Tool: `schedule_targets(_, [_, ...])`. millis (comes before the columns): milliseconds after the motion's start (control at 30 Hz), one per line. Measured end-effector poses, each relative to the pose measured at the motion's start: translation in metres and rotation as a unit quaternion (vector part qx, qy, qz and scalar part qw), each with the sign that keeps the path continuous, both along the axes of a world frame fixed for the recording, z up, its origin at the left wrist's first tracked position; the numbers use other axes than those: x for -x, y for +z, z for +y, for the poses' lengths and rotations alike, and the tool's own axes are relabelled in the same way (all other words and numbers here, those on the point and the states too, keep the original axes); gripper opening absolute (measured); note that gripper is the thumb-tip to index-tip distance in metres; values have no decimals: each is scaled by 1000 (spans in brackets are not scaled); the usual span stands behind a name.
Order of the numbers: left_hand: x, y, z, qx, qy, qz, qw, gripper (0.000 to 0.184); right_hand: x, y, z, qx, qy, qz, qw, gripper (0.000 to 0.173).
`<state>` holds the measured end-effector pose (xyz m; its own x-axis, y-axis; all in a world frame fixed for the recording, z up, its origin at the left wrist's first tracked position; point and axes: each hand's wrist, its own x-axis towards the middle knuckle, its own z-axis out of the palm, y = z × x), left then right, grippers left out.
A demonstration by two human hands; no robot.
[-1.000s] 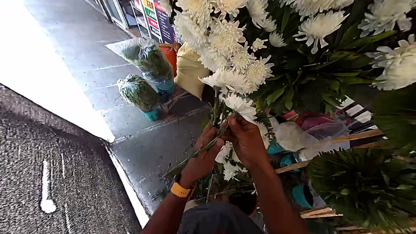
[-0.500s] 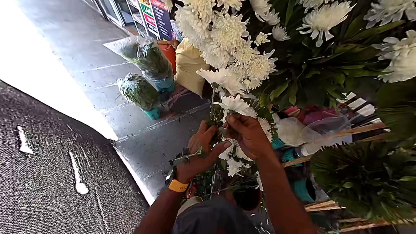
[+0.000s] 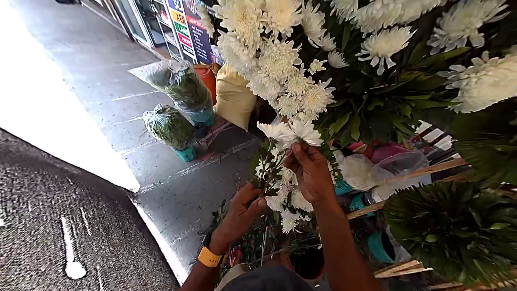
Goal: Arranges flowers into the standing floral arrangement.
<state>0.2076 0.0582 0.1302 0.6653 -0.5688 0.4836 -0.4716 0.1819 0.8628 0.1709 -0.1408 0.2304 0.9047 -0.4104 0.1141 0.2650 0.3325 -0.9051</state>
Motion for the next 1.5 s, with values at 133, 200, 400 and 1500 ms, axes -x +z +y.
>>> schedule_targets(133, [5, -12, 19, 14, 73, 17, 997, 48, -4, 36, -25, 43, -99, -122, 987, 13])
schedule_targets(200, [8, -15, 27, 29, 112, 39, 993, 43, -20, 62, -41, 80, -153, -192, 966, 21])
schedule_targets(400, [18, -15, 46, 32, 161, 80, 983, 34, -123, 121, -68, 239, -293, -267, 886, 28])
schedule_targets(1500, [43, 2, 63, 35, 245, 34, 968, 37, -55, 85, -33, 428, -252, -87, 863, 38])
